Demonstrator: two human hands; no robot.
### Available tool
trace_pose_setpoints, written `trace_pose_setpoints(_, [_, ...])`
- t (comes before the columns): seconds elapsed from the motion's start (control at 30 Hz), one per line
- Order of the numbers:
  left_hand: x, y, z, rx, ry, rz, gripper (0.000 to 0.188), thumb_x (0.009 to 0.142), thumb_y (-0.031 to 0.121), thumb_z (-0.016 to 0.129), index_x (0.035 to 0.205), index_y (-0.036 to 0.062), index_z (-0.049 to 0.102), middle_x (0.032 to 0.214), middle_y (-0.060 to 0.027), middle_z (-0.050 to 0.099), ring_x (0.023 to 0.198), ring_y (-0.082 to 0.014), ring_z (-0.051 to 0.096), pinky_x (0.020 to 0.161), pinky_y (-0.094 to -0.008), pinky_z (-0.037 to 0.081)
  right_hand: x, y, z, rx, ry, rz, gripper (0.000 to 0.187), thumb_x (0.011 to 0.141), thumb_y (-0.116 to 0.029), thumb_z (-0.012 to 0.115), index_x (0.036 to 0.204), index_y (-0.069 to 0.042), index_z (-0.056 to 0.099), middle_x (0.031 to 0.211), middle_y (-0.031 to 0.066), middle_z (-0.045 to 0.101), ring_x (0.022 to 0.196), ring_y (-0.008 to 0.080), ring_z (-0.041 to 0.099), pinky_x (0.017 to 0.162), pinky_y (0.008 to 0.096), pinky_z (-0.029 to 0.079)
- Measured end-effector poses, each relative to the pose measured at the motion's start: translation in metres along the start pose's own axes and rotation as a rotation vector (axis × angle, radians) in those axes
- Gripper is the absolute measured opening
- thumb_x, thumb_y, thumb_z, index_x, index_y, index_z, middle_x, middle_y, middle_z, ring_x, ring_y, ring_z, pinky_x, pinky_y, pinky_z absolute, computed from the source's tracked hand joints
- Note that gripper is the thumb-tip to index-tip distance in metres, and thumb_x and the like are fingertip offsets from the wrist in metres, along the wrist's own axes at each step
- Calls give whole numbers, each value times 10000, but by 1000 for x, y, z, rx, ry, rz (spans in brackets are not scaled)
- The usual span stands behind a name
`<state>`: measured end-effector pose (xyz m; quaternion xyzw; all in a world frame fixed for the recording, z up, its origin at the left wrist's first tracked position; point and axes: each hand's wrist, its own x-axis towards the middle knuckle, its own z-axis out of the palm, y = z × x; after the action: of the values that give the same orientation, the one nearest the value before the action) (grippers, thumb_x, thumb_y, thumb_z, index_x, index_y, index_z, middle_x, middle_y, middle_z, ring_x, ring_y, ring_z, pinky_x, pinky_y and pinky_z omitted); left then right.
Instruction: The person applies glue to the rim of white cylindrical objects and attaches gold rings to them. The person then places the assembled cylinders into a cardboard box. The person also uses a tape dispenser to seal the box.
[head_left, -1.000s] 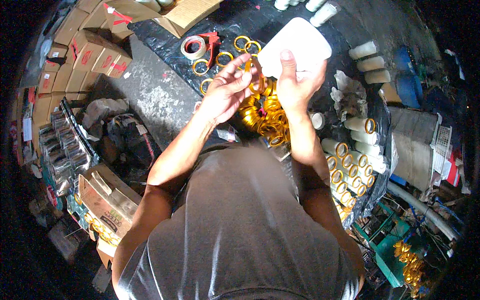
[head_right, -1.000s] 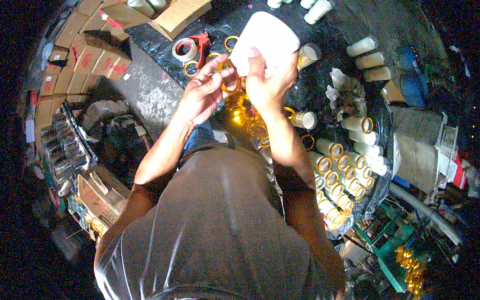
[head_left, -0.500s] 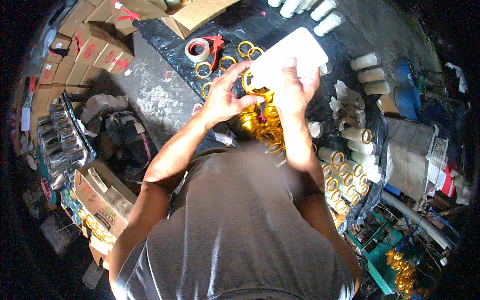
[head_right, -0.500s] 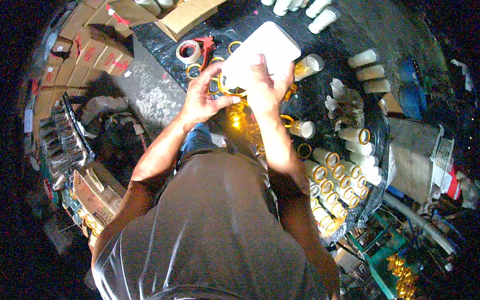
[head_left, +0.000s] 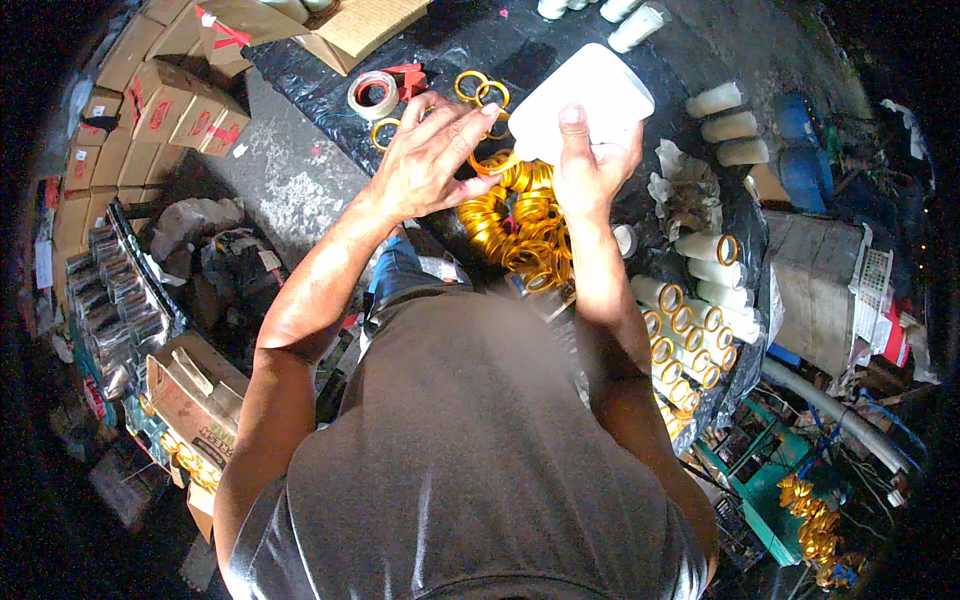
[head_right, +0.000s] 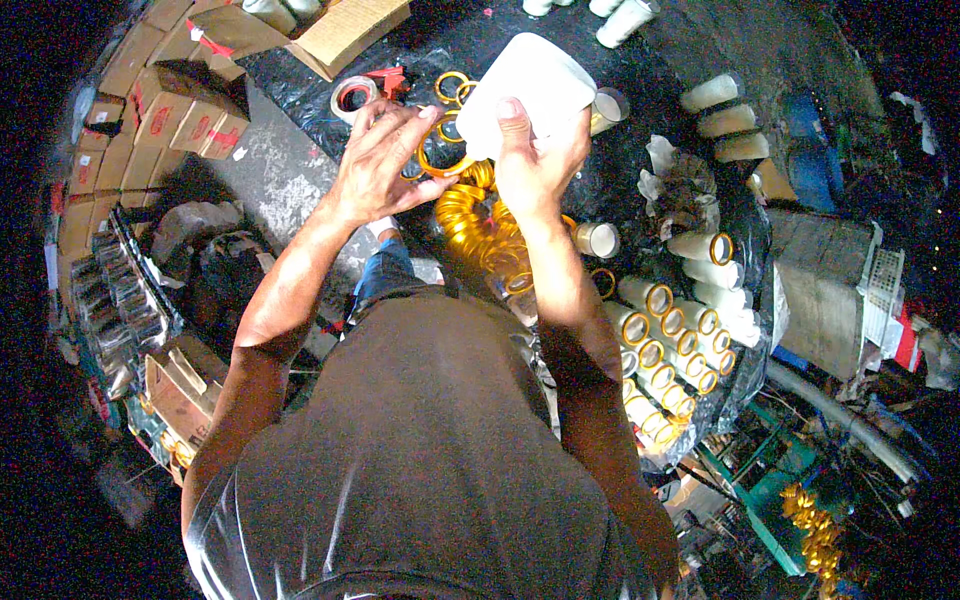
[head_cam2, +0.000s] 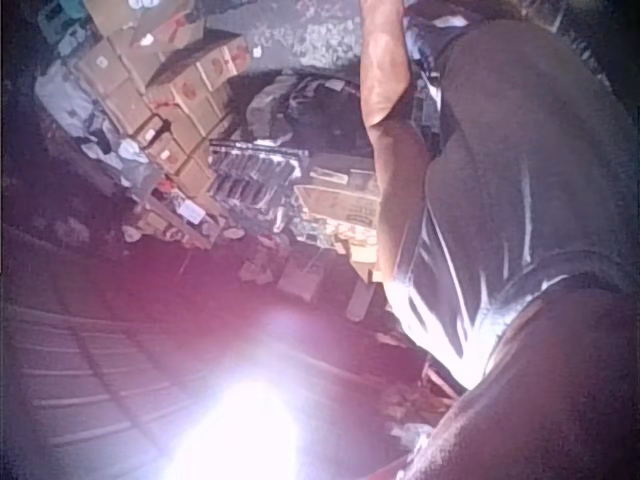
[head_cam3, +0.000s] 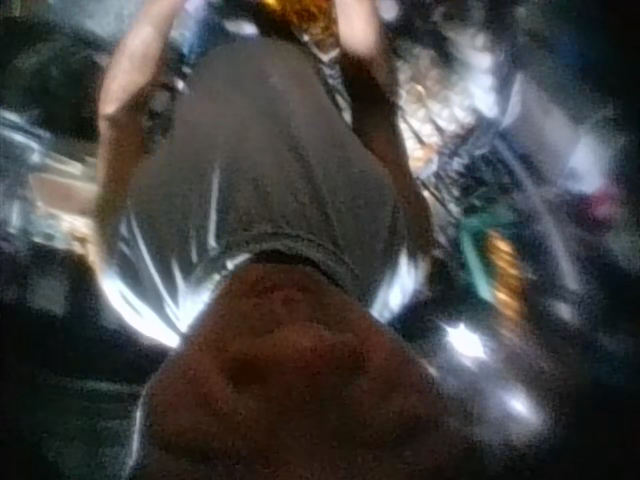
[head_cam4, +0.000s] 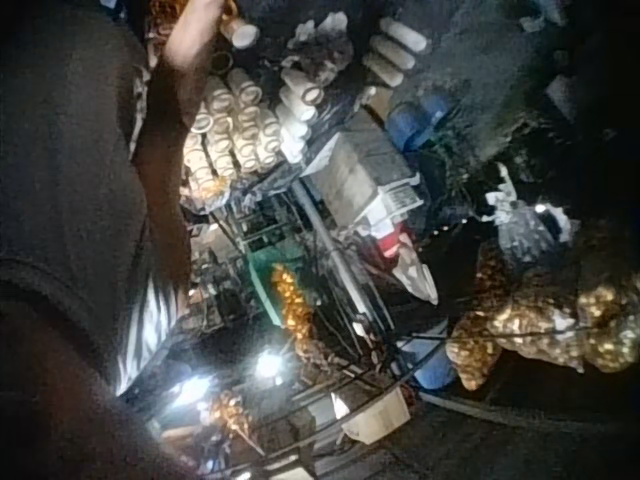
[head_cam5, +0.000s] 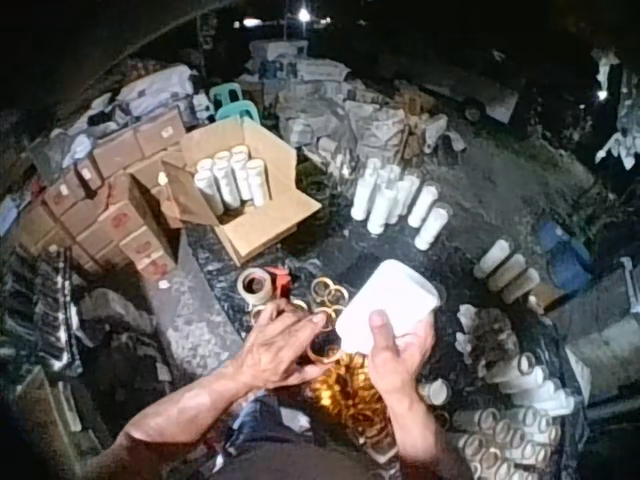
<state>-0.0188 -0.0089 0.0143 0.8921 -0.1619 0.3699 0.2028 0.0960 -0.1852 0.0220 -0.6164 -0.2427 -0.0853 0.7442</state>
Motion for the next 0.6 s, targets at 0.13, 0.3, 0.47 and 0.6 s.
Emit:
trace_pose_setpoints(0.13, [1, 2, 3, -17, 21, -3, 886, 671, 287, 931, 1419, -1, 553, 1074, -138, 686, 974, -325, 644, 916, -479, 480, -1, -2, -1, -13, -7, 34, 538, 922, -170, 795, 1337, 27, 514, 1192, 145, 674, 1078, 240, 669, 948, 387, 554])
trace_pose_setpoints(0.3, [-5, 2, 6, 42, -47, -48, 823, 716, 380, 875, 1384, -1, 580, 1208, -95, 712, 1010, -266, 660, 960, -479, 462, -3, 8, -5, -110, -30, 12, 510, 913, -175, 800, 1304, 30, 543, 1175, 158, 685, 1052, 251, 682, 929, 392, 555])
trace_pose_setpoints(0.47, [-14, 0, 16, 61, -112, -103, 835, 724, 396, 870, 1394, -3, 571, 1173, -85, 723, 997, -251, 654, 983, -479, 453, -12, 16, -7, -267, -29, -15, 471, 911, -172, 798, 1273, 26, 570, 1168, 160, 688, 1062, 258, 685, 925, 389, 552])
trace_pose_setpoints(0.6, [-33, -11, 27, 41, -109, -248, 864, 746, 463, 850, 1405, -17, 565, 1063, -156, 697, 995, -324, 622, 973, -476, 446, -12, 49, -22, -96, 217, 73, 418, 934, -134, 764, 1279, 9, 576, 1182, 136, 685, 1056, 261, 690, 940, 403, 558])
